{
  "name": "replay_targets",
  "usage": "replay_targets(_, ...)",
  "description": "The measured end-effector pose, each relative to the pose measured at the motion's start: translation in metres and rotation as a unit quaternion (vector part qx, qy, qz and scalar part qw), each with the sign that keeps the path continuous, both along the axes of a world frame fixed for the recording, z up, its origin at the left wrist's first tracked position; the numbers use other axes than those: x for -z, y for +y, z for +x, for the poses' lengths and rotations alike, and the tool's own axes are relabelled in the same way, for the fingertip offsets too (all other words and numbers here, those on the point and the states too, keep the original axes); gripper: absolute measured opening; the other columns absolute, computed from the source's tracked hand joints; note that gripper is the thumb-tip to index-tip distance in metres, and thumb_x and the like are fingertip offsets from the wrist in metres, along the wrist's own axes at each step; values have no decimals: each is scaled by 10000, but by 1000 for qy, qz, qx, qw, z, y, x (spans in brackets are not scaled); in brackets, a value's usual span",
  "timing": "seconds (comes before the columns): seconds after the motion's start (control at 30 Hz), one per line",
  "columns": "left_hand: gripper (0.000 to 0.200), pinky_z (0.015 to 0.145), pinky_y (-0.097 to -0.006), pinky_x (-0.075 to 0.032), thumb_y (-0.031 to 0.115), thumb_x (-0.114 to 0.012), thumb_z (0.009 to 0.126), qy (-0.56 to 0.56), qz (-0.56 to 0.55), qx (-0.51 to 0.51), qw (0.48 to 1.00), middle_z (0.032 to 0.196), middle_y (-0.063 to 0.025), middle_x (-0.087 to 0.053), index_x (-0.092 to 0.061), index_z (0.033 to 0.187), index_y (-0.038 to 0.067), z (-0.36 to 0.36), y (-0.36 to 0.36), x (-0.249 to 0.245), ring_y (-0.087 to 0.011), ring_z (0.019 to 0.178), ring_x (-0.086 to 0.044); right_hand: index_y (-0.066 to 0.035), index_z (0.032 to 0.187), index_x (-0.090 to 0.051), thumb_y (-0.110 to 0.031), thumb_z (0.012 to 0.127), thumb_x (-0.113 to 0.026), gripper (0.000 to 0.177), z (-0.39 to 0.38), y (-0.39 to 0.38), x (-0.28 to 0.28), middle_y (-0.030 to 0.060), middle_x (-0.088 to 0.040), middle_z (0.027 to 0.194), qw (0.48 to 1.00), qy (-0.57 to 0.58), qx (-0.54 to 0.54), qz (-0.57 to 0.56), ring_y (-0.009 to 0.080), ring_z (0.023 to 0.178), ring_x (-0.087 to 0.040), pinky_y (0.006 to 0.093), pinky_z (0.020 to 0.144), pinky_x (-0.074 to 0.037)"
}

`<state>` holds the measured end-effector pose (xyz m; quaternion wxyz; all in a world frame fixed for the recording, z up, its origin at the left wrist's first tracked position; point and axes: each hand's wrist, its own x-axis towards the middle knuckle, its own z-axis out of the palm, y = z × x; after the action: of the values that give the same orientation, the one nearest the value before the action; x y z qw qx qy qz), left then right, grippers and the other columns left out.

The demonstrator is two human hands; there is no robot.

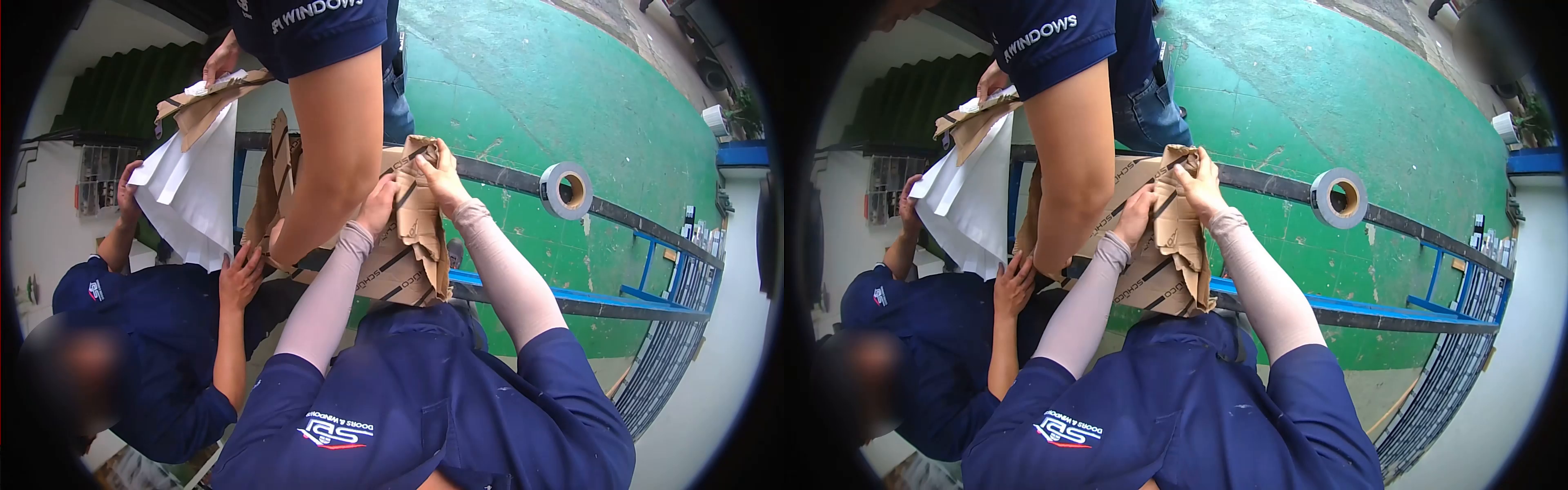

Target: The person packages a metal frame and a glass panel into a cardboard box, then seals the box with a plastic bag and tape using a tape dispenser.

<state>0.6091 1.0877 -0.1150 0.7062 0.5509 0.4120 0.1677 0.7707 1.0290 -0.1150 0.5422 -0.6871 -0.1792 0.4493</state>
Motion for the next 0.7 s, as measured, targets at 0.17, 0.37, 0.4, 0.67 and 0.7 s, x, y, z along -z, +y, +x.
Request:
replay_targets(0.17,634,1036,-346,-471,391,-610,1026,18,-70,113,991,1300,-144,-629,-378,1510,53,16,-20,-45,-186,1201,-593,-43,1536,-365,-536,906,-658,852,-3,1,-24,229,-272,1594,998,26,60,2,352,1468,-298,448,1194,-273)
replay_targets(0.37,524,808,-317,-563,247,-820,860,174,119,62,976,1023,-114,-710,-570,1225,-35,37,-44,-14,-168,892,-681,-5,1454,-483,-200,1018,-622,497,12,-22,23,131,-606,1353,966,188,104,142,201,1127,-626,335,965,-515)
replay_targets(0.4,468,756,-319,-565,234,-837,830,229,204,47,951,949,-101,-713,-605,1139,-30,39,-46,-13,-165,812,-678,-11,1447,-493,-193,994,-644,511,9,-18,22,156,-600,1364,984,62,118,120,236,1147,-631,357,986,-509)
replay_targets(0.67,444,726,-329,-549,236,-843,791,211,257,10,943,874,-100,-678,-591,1051,-22,38,-48,-10,-181,765,-642,-124,1207,-696,-461,851,-729,492,40,14,-17,201,-587,1330,926,-359,-73,-88,396,1125,-641,461,977,-513)
replay_targets(0.7,444,726,-329,-549,236,-843,791,213,255,7,943,874,-100,-678,-591,1051,-22,37,-49,-9,-181,765,-642,-124,1207,-696,-461,851,-729,492,32,16,-20,201,-587,1330,926,-359,-78,-88,396,1125,-641,461,977,-513)
